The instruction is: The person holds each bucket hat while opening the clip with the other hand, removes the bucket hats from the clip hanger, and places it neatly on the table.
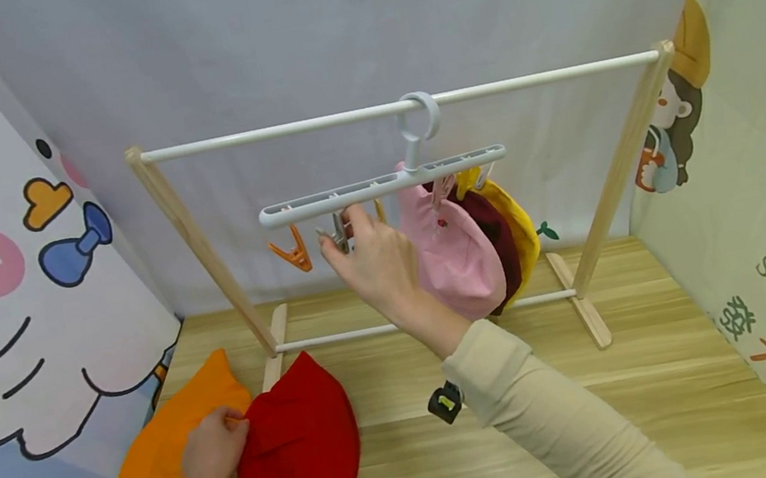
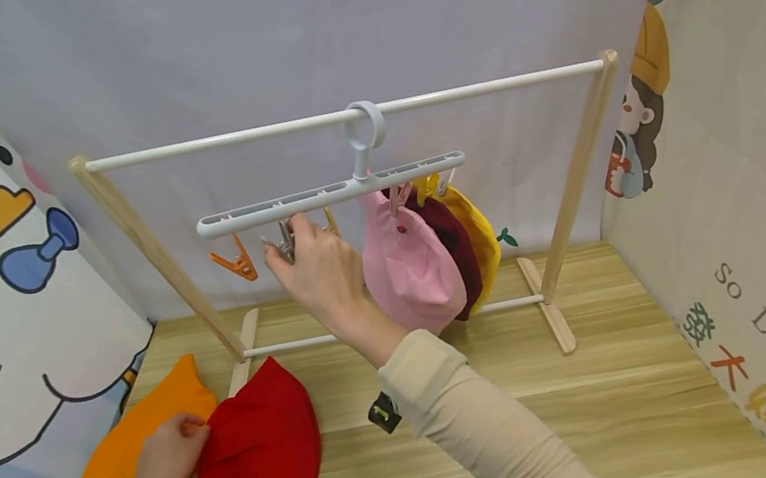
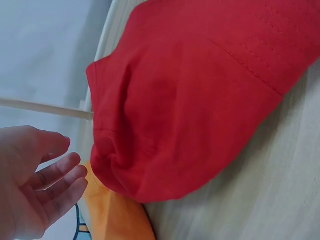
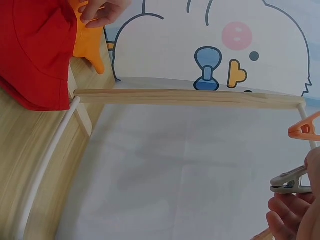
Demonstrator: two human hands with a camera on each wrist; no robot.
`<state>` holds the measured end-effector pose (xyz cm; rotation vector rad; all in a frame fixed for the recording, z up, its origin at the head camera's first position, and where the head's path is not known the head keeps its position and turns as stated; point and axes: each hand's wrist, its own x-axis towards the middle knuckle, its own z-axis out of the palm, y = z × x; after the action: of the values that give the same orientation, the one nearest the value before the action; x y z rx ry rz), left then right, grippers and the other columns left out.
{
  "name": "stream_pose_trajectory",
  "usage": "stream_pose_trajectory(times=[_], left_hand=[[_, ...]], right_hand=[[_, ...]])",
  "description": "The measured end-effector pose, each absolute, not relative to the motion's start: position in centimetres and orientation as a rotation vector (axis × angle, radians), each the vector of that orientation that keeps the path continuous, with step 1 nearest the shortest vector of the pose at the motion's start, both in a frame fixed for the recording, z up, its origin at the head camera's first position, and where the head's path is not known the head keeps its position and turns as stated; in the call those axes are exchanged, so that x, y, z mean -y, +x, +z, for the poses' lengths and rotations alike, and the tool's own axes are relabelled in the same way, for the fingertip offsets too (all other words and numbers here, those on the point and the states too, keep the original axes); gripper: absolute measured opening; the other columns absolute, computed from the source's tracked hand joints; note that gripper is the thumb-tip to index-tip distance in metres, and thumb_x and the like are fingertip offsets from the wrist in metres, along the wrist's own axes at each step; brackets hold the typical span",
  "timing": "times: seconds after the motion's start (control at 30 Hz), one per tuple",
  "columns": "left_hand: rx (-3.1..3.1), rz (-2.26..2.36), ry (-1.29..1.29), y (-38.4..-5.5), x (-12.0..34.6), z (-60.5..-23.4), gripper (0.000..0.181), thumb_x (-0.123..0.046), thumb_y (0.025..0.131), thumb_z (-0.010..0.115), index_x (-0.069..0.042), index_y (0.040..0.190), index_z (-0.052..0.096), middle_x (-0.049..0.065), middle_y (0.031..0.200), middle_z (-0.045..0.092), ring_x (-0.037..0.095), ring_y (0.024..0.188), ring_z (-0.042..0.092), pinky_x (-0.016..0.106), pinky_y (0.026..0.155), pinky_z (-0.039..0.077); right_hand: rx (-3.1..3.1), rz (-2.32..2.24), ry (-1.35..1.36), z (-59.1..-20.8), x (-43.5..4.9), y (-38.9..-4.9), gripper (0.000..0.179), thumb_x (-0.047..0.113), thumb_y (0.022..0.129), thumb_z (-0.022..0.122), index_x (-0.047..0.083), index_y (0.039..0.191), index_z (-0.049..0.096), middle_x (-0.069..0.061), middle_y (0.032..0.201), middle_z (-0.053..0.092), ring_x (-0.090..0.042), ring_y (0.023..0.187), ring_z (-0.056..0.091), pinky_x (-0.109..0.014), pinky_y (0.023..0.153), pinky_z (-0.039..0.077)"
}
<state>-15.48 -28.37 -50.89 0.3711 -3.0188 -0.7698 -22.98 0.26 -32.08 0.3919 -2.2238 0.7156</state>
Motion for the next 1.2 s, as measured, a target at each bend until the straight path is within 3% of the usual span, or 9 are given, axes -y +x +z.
stream_pose_trajectory(times=[0.3,0.63,1.2], left_hand=[[3.004,-0.768,0.323,-15.7,27.3,-49.6,0.02,-0.023,0.085,0.059,-0.009,0.097,0.065,0.008,0.089,0.067,0.024,0.077,0.061,0.038,0.062,0.047],[2.965,-0.741,0.213,-16.0,25.8,-48.1,0.019,-0.023,0.084,0.061,-0.01,0.097,0.065,0.005,0.087,0.066,0.021,0.074,0.059,0.032,0.058,0.044],[2.886,-0.782,-0.031,-16.1,23.7,-46.6,0.018,-0.018,0.083,0.066,-0.009,0.098,0.067,0.005,0.089,0.068,0.021,0.076,0.062,0.039,0.066,0.049]], right_hand=[[2.224,0.708,0.398,-31.8,-0.1,-22.9,0.025,0.034,0.082,0.064,0.012,0.089,0.053,0.003,0.065,0.061,-0.012,0.045,0.049,-0.025,0.04,0.036],[2.192,0.71,0.41,-31.9,-0.1,-23.0,0.027,0.035,0.082,0.063,0.012,0.091,0.053,0.002,0.067,0.061,-0.013,0.046,0.05,-0.026,0.04,0.038],[2.197,0.719,0.422,-31.6,-0.1,-22.8,0.026,0.031,0.082,0.063,0.01,0.093,0.054,0.0,0.073,0.061,-0.013,0.049,0.052,-0.027,0.042,0.04]])
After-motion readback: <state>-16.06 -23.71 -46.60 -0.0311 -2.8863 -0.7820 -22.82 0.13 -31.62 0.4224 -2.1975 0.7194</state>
